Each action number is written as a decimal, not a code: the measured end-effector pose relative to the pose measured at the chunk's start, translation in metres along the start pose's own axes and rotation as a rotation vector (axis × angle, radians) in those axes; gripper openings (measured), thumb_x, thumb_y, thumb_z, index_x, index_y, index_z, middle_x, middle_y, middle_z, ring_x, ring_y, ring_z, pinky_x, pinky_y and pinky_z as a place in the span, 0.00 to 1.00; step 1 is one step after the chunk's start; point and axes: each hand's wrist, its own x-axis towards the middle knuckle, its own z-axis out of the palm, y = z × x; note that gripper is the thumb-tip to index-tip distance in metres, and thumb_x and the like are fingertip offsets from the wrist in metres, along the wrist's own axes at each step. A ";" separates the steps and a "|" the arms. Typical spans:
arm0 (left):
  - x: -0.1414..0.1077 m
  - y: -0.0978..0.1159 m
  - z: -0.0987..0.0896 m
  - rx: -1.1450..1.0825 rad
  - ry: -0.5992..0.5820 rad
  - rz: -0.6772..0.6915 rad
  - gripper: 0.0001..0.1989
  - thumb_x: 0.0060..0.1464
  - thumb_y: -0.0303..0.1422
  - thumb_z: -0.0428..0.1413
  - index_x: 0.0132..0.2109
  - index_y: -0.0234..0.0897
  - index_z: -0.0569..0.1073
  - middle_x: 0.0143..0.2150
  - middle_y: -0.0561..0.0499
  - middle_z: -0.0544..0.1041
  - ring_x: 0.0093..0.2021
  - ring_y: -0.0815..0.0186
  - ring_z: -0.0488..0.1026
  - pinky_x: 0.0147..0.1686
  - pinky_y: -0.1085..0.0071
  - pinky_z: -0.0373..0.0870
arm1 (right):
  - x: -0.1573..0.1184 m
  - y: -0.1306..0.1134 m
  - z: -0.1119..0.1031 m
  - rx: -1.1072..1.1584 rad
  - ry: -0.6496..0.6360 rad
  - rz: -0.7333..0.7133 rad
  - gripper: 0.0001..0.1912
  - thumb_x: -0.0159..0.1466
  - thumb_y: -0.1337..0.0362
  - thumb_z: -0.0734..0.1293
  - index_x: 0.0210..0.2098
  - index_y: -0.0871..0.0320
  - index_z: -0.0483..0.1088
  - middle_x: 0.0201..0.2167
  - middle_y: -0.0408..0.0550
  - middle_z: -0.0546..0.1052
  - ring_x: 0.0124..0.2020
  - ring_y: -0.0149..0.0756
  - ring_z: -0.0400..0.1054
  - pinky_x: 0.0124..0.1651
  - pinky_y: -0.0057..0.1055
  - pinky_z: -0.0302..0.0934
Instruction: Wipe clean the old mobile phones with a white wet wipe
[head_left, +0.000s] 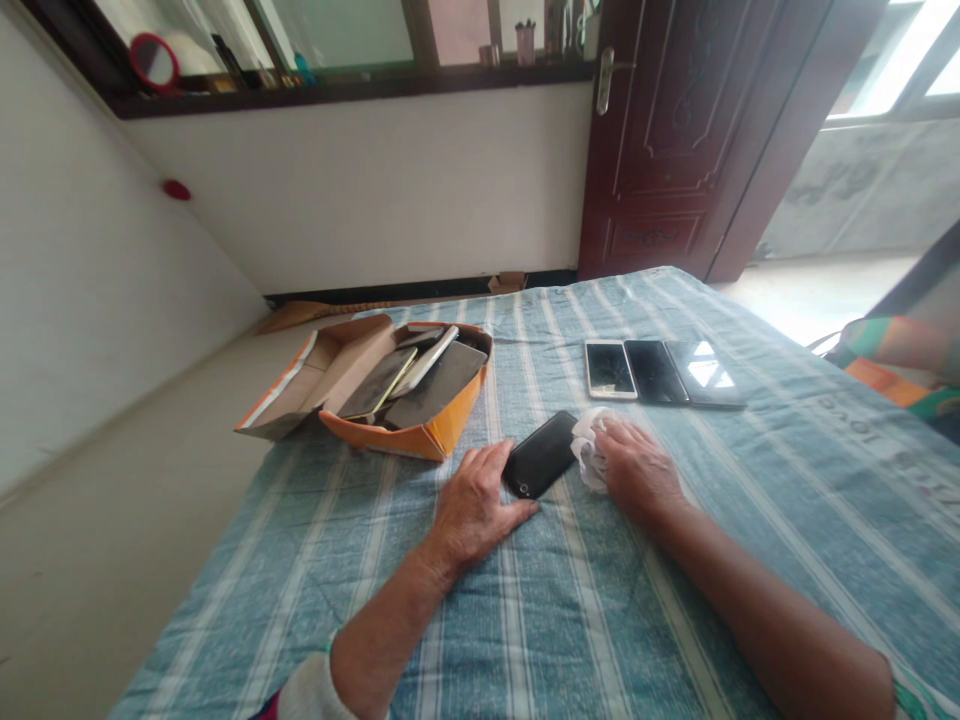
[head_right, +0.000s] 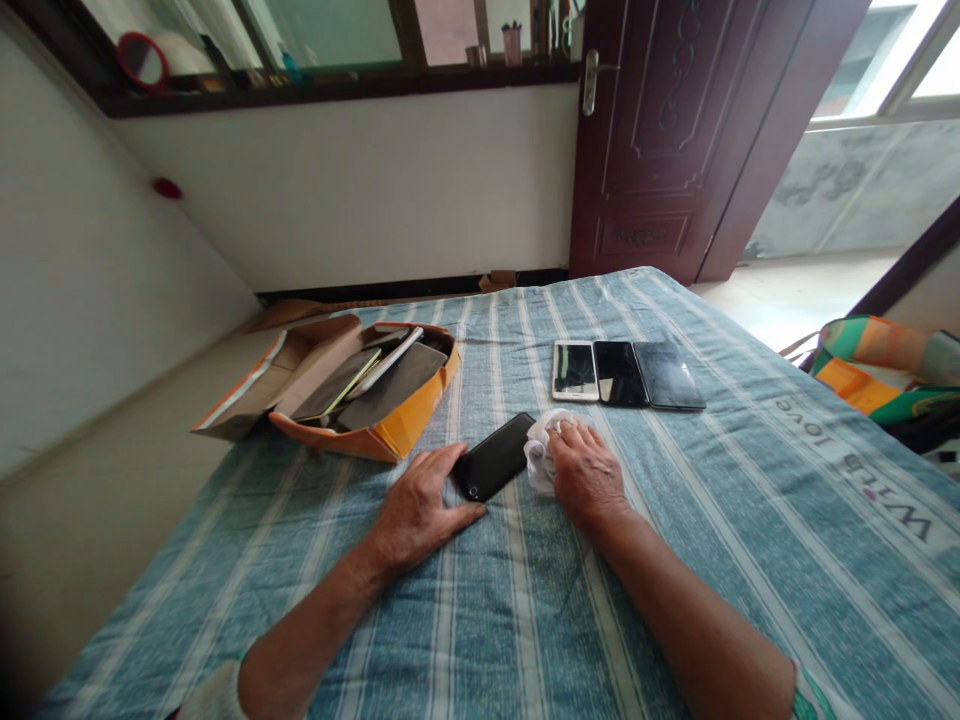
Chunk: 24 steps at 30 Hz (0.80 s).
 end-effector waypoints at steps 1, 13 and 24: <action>0.000 0.000 0.001 0.002 0.012 0.003 0.35 0.39 0.37 0.67 0.55 0.36 0.67 0.52 0.42 0.74 0.51 0.52 0.70 0.51 0.56 0.68 | 0.000 0.000 0.000 0.005 -0.002 0.003 0.15 0.65 0.70 0.61 0.49 0.63 0.73 0.52 0.58 0.73 0.55 0.48 0.66 0.57 0.41 0.60; 0.000 0.008 0.004 0.005 0.078 -0.009 0.29 0.40 0.32 0.65 0.52 0.35 0.69 0.49 0.44 0.76 0.47 0.55 0.71 0.50 0.58 0.69 | 0.003 -0.005 -0.002 0.239 0.009 -0.004 0.24 0.56 0.80 0.56 0.45 0.59 0.74 0.47 0.54 0.76 0.51 0.45 0.68 0.55 0.43 0.61; -0.001 0.012 0.004 -0.042 0.099 -0.051 0.31 0.40 0.30 0.62 0.54 0.36 0.67 0.48 0.45 0.75 0.47 0.55 0.70 0.50 0.57 0.68 | 0.006 -0.003 -0.004 0.426 0.015 0.009 0.24 0.52 0.79 0.55 0.41 0.57 0.74 0.40 0.51 0.76 0.46 0.42 0.68 0.50 0.39 0.63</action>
